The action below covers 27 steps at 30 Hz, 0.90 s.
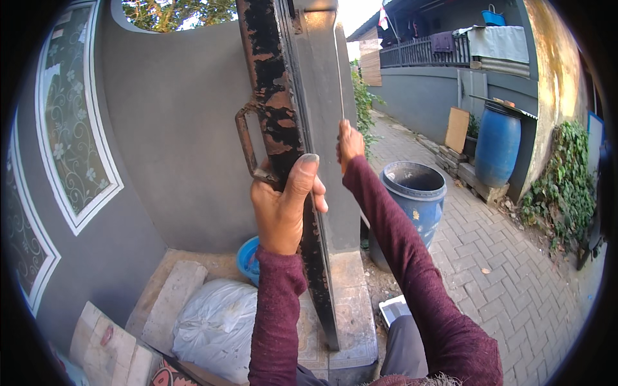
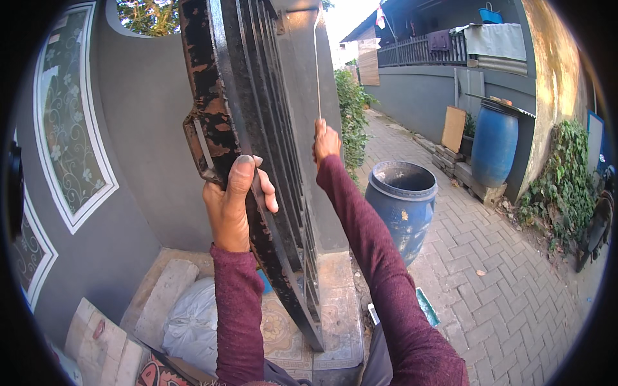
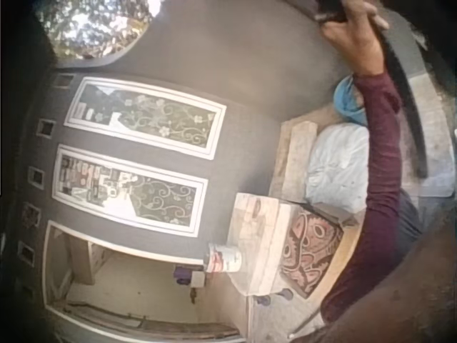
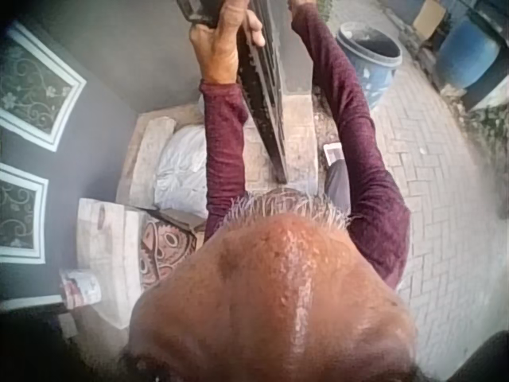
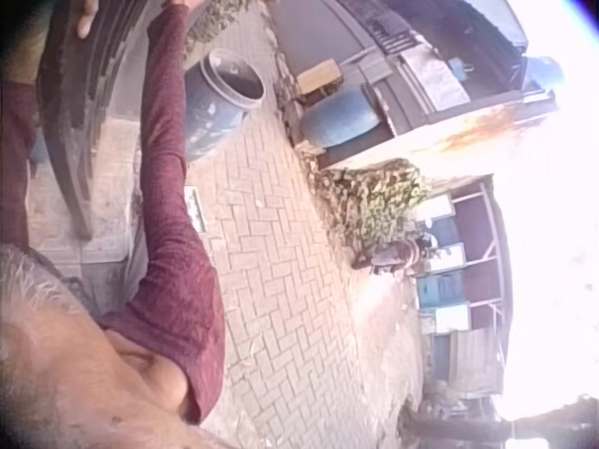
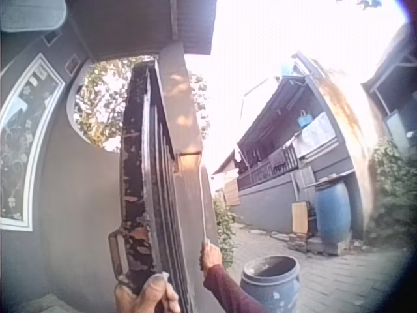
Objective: The person uses a paint roller and a small brush to apply grey paint to a black metal gate, dipping the tools into a paint tray on the ground.
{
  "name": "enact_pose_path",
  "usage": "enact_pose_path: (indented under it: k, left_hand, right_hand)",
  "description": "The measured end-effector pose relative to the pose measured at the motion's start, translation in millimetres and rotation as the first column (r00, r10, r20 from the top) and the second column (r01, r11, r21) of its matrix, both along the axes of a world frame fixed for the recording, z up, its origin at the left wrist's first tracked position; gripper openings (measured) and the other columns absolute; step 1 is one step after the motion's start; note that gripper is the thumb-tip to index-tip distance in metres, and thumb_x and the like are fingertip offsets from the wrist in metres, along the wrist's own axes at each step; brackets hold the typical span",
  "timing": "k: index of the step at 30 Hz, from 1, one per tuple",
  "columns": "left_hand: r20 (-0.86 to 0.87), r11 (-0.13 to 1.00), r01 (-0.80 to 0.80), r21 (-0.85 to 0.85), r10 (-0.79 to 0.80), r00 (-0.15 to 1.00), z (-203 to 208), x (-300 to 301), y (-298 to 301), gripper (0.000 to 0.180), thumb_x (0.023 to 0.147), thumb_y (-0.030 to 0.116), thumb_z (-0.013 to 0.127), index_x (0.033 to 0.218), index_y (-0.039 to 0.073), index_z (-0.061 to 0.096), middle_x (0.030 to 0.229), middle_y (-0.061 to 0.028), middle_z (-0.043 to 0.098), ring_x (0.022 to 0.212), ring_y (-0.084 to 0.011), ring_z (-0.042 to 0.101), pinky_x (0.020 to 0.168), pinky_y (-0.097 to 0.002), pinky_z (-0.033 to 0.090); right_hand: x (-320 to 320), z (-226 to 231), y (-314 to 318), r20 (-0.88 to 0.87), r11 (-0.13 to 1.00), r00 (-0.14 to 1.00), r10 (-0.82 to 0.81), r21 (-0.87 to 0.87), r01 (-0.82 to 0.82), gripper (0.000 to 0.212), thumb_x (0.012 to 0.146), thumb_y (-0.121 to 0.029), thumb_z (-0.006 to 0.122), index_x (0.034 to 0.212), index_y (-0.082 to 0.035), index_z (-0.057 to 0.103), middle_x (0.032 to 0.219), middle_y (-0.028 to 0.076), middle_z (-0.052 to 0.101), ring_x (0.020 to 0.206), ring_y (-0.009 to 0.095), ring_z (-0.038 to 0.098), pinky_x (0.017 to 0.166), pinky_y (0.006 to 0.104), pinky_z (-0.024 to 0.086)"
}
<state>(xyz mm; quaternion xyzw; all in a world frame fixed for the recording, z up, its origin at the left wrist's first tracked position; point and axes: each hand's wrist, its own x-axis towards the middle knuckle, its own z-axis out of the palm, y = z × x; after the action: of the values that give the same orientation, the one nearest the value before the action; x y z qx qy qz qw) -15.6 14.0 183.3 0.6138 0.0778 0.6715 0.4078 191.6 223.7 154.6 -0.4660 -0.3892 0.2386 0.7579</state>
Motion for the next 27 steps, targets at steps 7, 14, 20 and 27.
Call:
enact_pose_path:
  k: [7,14,20,27]
  left_hand:
    - [-0.007,1.0,-0.013,-0.012,0.013,1.0,-3,-2,5,0.041,0.087,0.036,0.067,0.092,-0.004,0.057,0.062,-0.0092,0.057,0.046,-0.0153,0.055,0.043,-0.0254,0.045]
    - [0.032,0.998,0.053,-0.038,-0.051,0.998,-2,-2,1,0.031,0.086,0.027,0.069,0.09,-0.002,0.058,0.063,-0.0079,0.058,0.046,-0.0138,0.055,0.045,-0.0257,0.046]
    - [0.005,1.0,0.002,0.007,-0.002,1.0,-3,0,1,0.041,0.088,0.033,0.065,0.093,-0.006,0.058,0.063,-0.0104,0.057,0.046,-0.0156,0.055,0.044,-0.0265,0.046]
    - [0.06,0.996,0.087,-0.031,-0.085,0.995,-2,-6,0,0.026,0.085,0.022,0.07,0.087,-0.001,0.059,0.062,-0.0071,0.059,0.046,-0.0128,0.055,0.045,-0.0255,0.047]
  right_hand:
    - [12,-16,-17,-0.008,0.998,1.0,0.03,0.048,-0.03,0.05,0.092,-0.055,0.046,0.07,-0.01,0.051,0.05,0.0,0.043,0.038,0.011,0.041,0.035,0.0293,0.032]
    - [27,-37,-41,-0.01,0.997,0.999,0.036,-0.07,-0.036,0.048,0.092,-0.056,0.046,0.07,-0.013,0.048,0.051,-0.002,0.042,0.036,0.01,0.038,0.034,0.0275,0.031]
    - [48,32,-30,-0.022,0.998,0.998,0.066,0.005,-0.066,0.048,0.092,-0.057,0.047,0.072,-0.013,0.048,0.051,-0.001,0.042,0.038,0.011,0.039,0.036,0.0293,0.029]
    - [45,-47,-42,0.027,0.994,0.997,0.077,-0.081,-0.075,0.049,0.093,-0.057,0.047,0.076,-0.012,0.052,0.053,-0.001,0.043,0.04,0.01,0.04,0.037,0.0281,0.03]
